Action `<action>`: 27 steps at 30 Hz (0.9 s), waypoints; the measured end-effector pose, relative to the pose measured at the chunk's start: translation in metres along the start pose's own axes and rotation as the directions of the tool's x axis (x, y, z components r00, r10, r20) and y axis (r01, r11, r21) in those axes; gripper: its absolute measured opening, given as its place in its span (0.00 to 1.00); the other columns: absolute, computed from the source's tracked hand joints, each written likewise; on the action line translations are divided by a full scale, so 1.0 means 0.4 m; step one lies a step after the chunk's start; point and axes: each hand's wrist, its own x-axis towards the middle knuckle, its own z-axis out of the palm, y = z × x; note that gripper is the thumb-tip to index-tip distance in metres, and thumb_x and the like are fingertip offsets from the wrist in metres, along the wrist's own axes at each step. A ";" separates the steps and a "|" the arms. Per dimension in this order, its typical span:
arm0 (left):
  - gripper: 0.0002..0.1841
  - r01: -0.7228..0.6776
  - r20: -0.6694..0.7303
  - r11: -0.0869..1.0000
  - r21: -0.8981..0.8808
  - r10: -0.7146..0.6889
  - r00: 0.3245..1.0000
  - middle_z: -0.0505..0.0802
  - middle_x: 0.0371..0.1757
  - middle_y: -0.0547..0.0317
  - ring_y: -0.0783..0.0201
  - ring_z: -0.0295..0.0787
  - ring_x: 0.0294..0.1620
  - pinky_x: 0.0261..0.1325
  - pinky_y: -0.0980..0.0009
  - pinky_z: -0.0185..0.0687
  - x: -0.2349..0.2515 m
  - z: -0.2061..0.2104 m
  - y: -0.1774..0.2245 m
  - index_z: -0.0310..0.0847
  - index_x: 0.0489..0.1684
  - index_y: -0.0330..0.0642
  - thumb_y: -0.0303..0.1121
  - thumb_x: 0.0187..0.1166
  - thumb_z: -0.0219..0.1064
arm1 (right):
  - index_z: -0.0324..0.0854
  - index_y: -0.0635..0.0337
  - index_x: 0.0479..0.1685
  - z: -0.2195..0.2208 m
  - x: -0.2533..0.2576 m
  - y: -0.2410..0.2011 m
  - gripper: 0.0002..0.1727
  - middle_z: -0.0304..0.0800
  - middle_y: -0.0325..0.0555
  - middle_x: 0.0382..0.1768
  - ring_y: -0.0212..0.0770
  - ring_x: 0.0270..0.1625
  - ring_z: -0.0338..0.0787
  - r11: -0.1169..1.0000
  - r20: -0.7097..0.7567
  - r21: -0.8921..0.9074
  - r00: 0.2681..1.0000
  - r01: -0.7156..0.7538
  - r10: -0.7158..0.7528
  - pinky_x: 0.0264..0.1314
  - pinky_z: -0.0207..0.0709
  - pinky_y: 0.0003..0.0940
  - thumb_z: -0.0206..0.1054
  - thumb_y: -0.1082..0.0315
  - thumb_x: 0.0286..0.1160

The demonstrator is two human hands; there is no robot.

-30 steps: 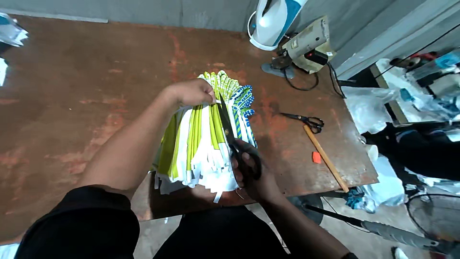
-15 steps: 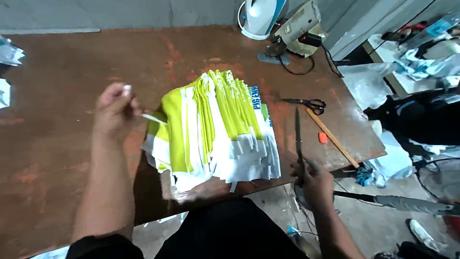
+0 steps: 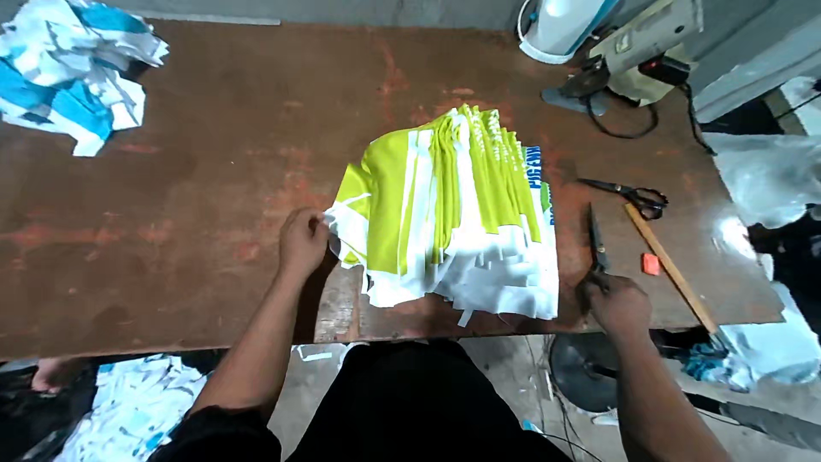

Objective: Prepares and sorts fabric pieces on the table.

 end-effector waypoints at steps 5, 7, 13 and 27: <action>0.22 -0.012 0.175 0.985 -0.172 0.042 0.984 0.90 0.56 0.37 0.45 0.90 0.55 0.62 0.42 0.83 0.135 0.013 0.181 0.79 0.68 0.33 0.44 0.91 0.58 | 0.80 0.70 0.69 -0.016 0.064 -0.100 0.23 0.80 0.72 0.70 0.68 0.69 0.83 0.940 -0.024 0.339 0.998 -0.048 0.059 0.72 0.74 0.68 0.61 0.59 0.88; 0.30 0.071 0.303 0.981 -0.182 -0.013 0.953 0.88 0.63 0.35 0.42 0.89 0.62 0.65 0.39 0.83 0.168 0.061 0.232 0.71 0.78 0.38 0.54 0.89 0.58 | 0.78 0.64 0.72 0.006 0.125 -0.128 0.28 0.87 0.64 0.64 0.57 0.62 0.90 0.811 0.072 0.567 0.989 -0.145 0.127 0.67 0.82 0.61 0.57 0.49 0.90; 0.41 0.122 0.090 0.992 -0.041 -0.118 0.989 0.76 0.79 0.29 0.32 0.75 0.78 0.75 0.30 0.69 0.122 0.209 0.270 0.58 0.90 0.44 0.63 0.85 0.56 | 0.76 0.58 0.78 0.057 0.240 -0.267 0.34 0.87 0.60 0.65 0.53 0.66 0.87 0.656 0.213 0.735 0.977 -0.169 0.012 0.70 0.79 0.59 0.61 0.42 0.84; 0.17 -0.625 0.439 0.673 0.396 0.459 0.772 0.87 0.69 0.44 0.40 0.80 0.73 0.69 0.40 0.76 0.046 0.435 0.766 0.88 0.62 0.42 0.39 0.80 0.69 | 0.75 0.57 0.80 0.113 0.250 -0.191 0.33 0.85 0.55 0.67 0.50 0.66 0.87 0.628 0.089 0.778 0.992 -0.012 -0.091 0.69 0.81 0.53 0.69 0.49 0.80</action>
